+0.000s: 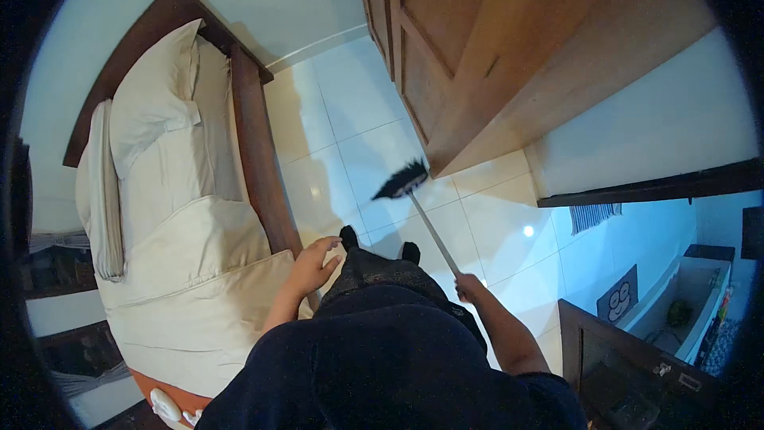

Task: The person sweeps the tiled floor of a bedroom using a broom, moving around the bed and furniture. The person then walks to the bed and smooths the bedspread with their hands.

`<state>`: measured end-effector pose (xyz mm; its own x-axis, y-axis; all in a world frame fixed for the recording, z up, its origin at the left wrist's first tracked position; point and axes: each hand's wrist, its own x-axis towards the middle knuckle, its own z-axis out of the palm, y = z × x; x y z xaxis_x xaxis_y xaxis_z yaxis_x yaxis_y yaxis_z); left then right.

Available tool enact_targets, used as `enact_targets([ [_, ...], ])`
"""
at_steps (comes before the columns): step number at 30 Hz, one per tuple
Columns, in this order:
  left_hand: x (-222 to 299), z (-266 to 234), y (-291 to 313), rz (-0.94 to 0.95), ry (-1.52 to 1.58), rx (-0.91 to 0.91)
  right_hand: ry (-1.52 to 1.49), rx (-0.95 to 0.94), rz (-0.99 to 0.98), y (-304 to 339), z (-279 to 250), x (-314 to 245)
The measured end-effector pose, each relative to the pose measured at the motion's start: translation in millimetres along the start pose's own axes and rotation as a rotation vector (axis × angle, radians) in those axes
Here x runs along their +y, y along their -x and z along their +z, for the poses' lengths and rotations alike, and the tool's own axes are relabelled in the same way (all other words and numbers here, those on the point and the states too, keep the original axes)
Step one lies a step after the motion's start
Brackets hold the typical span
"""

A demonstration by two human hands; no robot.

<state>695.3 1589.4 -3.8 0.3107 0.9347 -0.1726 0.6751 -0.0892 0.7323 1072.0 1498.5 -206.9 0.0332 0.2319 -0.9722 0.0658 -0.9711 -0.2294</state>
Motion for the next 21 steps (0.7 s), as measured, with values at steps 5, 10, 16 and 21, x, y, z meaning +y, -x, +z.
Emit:
enact_targets([
  [5, 35, 34, 5, -0.001, 0.015, 0.008, -0.297, -0.335, 0.090, 61, -55, -6],
  [10, 50, 52, 31, -0.017, -0.009, 0.053, -0.336, -0.432, -0.102, 77, -44, -49],
  [16, 62, 60, 65, -0.104, -0.043, 0.081, -0.383, -0.481, -0.175, -2, 17, -109],
  [21, 72, 68, 93, -0.118, -0.068, 0.147, -0.359, -0.332, -0.035, -30, 31, -105],
])
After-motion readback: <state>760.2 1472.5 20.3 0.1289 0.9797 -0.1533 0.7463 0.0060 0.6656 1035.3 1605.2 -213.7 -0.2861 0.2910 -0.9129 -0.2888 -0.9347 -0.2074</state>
